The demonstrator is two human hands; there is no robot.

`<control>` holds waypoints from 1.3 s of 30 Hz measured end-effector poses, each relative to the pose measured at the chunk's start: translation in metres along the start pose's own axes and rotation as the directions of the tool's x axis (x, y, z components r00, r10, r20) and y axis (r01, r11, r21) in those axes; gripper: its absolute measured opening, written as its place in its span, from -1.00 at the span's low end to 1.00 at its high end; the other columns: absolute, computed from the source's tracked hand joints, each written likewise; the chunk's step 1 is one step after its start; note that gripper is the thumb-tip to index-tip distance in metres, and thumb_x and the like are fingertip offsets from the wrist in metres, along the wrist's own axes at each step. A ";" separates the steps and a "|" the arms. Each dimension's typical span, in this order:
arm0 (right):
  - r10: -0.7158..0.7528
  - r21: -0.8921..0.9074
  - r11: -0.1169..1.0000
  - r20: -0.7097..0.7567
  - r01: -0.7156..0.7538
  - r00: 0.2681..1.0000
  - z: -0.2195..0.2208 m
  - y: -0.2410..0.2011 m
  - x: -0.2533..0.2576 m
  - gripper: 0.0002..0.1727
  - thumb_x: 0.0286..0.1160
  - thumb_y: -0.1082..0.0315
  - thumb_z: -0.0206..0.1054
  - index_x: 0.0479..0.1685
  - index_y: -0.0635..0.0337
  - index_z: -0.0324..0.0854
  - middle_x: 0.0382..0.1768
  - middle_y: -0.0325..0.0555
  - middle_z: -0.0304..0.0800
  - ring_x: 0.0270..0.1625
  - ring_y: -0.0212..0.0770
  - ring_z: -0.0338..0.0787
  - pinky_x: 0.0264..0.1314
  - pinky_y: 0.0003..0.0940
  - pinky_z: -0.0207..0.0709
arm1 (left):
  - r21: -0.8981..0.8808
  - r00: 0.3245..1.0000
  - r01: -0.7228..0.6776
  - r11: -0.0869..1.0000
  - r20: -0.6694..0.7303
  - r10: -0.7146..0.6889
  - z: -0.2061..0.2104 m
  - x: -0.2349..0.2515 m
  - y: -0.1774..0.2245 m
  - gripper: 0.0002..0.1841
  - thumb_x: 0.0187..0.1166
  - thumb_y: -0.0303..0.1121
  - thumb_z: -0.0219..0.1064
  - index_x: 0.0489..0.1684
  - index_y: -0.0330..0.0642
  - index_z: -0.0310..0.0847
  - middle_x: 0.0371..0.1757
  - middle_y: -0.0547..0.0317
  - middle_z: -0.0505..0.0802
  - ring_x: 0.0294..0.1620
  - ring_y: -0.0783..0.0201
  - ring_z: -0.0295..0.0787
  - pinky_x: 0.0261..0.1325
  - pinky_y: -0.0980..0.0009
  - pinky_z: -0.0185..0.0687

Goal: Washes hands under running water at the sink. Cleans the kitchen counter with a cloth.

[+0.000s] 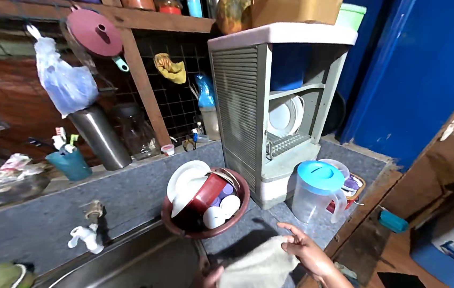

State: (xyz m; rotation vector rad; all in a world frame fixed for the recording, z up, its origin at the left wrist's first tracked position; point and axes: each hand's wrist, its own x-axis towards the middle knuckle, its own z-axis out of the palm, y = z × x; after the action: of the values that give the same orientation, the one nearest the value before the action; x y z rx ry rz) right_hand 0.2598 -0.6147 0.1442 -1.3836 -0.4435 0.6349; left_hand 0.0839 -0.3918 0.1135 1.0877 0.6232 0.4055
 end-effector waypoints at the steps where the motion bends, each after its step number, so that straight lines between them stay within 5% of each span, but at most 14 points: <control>1: -0.006 -0.058 0.998 0.005 0.006 1.000 0.002 0.002 0.001 -0.34 0.49 0.59 0.22 0.67 0.17 0.35 -0.08 -0.10 0.85 -0.13 -0.34 0.80 0.06 -0.30 0.71 | 0.127 0.998 -0.067 0.990 0.024 0.064 -0.006 0.014 0.008 -0.14 0.53 -0.62 0.26 0.84 -0.09 -0.18 0.36 -0.07 0.64 0.16 0.23 0.73 0.11 0.22 0.74; 3: -0.012 -0.126 0.992 0.021 0.014 1.000 0.004 0.001 0.001 -0.38 0.50 0.61 0.16 0.64 0.14 0.46 0.24 -0.08 0.78 0.14 -0.31 0.78 0.25 -0.27 0.68 | 0.419 0.992 -0.125 0.899 0.065 0.108 -0.011 0.041 0.021 0.24 0.25 -0.57 0.53 0.95 0.08 -0.42 0.66 -0.33 0.45 0.40 -0.20 0.64 0.14 -0.12 0.75; 5: 0.006 -0.183 0.983 0.025 -0.001 1.000 0.004 -0.007 0.002 -0.44 0.56 0.62 0.11 0.56 0.12 0.58 0.47 -0.10 0.70 0.31 -0.29 0.77 0.35 -0.23 0.67 | 0.602 0.979 -0.173 0.779 0.193 0.068 -0.012 0.053 0.030 0.14 0.25 -0.43 0.58 0.94 0.09 -0.15 0.64 -0.22 0.53 0.45 -0.18 0.64 0.18 -0.11 0.74; 8: -0.027 -0.385 0.923 -0.013 0.020 1.000 -0.006 -0.021 0.004 -0.59 0.53 0.57 0.18 0.28 0.18 0.77 0.21 -0.12 0.85 0.09 -0.37 0.81 0.18 -0.31 0.67 | 0.649 0.907 -0.404 0.644 0.378 0.188 -0.005 0.057 0.049 -0.32 0.38 -0.48 0.47 0.62 -0.23 0.44 0.46 -0.11 0.70 0.40 0.06 0.69 0.35 0.09 0.68; 12: -0.097 -0.661 0.748 -0.027 0.055 0.995 -0.033 -0.037 0.018 -0.72 0.48 0.36 0.45 0.14 0.13 0.84 0.14 -0.04 0.86 0.22 -0.18 0.78 0.36 -0.09 0.61 | 0.678 0.902 -0.432 0.595 0.320 0.290 0.018 0.049 0.068 -0.47 0.45 -0.61 0.44 0.48 -0.27 0.54 0.38 -0.10 0.72 0.20 0.15 0.80 0.23 0.21 0.77; 16: -0.235 -0.779 0.599 0.049 0.184 0.971 -0.049 -0.043 0.032 -0.79 0.52 0.22 0.45 -0.04 0.10 0.86 0.04 -0.06 0.82 0.16 -0.17 0.75 0.26 -0.13 0.62 | 0.816 0.871 -0.460 0.349 0.340 0.353 0.033 0.055 0.058 -0.65 0.69 -0.41 0.29 0.40 -0.27 0.65 0.25 -0.11 0.84 0.22 0.08 0.82 0.38 0.07 0.68; 21: -0.220 -0.692 0.664 0.181 0.283 0.959 -0.068 -0.050 0.040 -0.81 0.56 0.27 0.38 -0.05 0.14 0.81 -0.02 -0.17 0.82 0.00 -0.40 0.76 0.10 -0.41 0.65 | 0.872 0.826 -0.462 0.165 0.355 0.439 0.052 0.046 0.045 -0.74 0.67 -0.46 0.29 0.17 -0.41 0.73 0.13 -0.24 0.84 0.18 -0.14 0.80 0.37 -0.08 0.63; 23: -0.170 -0.633 0.723 0.228 0.278 0.959 -0.075 -0.059 0.040 -0.83 0.56 0.29 0.39 -0.05 0.16 0.78 -0.25 -0.28 0.78 -0.24 -0.51 0.69 -0.08 -0.51 0.58 | 0.848 0.739 -0.526 0.061 0.420 0.527 0.055 0.037 0.044 -0.78 0.62 -0.50 0.32 0.09 -0.37 0.79 0.05 -0.23 0.86 0.14 -0.17 0.83 0.31 -0.10 0.67; 26: -0.172 -0.500 0.813 0.284 0.299 0.943 -0.082 -0.072 0.037 -0.88 0.48 0.37 0.41 -0.11 0.16 0.78 -0.39 -0.41 0.75 -0.34 -0.59 0.66 -0.19 -0.60 0.57 | 0.785 0.608 -0.620 -0.022 0.497 0.619 0.053 0.025 0.049 -0.83 0.60 -0.43 0.34 -0.08 -0.22 0.86 -0.05 -0.09 0.88 0.09 -0.10 0.82 0.24 -0.06 0.71; 32: -0.141 -0.456 0.847 0.303 0.274 0.942 -0.088 -0.081 0.057 -0.89 0.47 0.43 0.40 -0.11 0.19 0.74 -0.36 -0.39 0.78 -0.32 -0.53 0.75 -0.14 -0.56 0.68 | 0.828 0.771 -0.546 0.126 0.438 0.462 0.064 0.022 0.073 -0.76 0.72 -0.32 0.25 0.02 -0.27 0.80 0.01 -0.10 0.83 0.02 0.04 0.82 0.18 0.06 0.73; 36: -0.065 -0.723 0.649 0.258 0.237 0.964 -0.099 -0.029 0.082 -0.80 0.58 0.31 0.36 -0.02 0.22 0.79 -0.18 -0.12 0.83 -0.14 -0.34 0.77 0.07 -0.31 0.65 | 0.885 0.864 -0.449 0.126 0.394 0.314 0.059 0.050 0.028 -0.74 0.74 -0.39 0.20 0.15 -0.27 0.77 0.21 -0.14 0.82 0.27 -0.05 0.78 0.42 0.00 0.63; 39: 0.103 -0.813 0.497 0.404 0.305 0.909 -0.115 0.007 0.064 -0.79 0.56 0.39 0.36 0.03 0.21 0.83 0.14 0.06 0.85 0.27 -0.03 0.79 0.46 0.02 0.59 | 0.846 0.820 -0.528 0.077 0.484 0.306 0.032 0.050 -0.032 -0.78 0.62 -0.46 0.32 0.09 -0.23 0.84 0.12 -0.18 0.85 0.20 -0.11 0.81 0.35 -0.01 0.68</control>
State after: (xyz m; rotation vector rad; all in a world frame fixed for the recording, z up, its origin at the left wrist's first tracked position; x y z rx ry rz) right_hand 0.3801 -0.6597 0.1159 -2.1751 -1.3302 0.6117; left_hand 0.1427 -0.3982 0.0811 2.6182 0.3040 0.3833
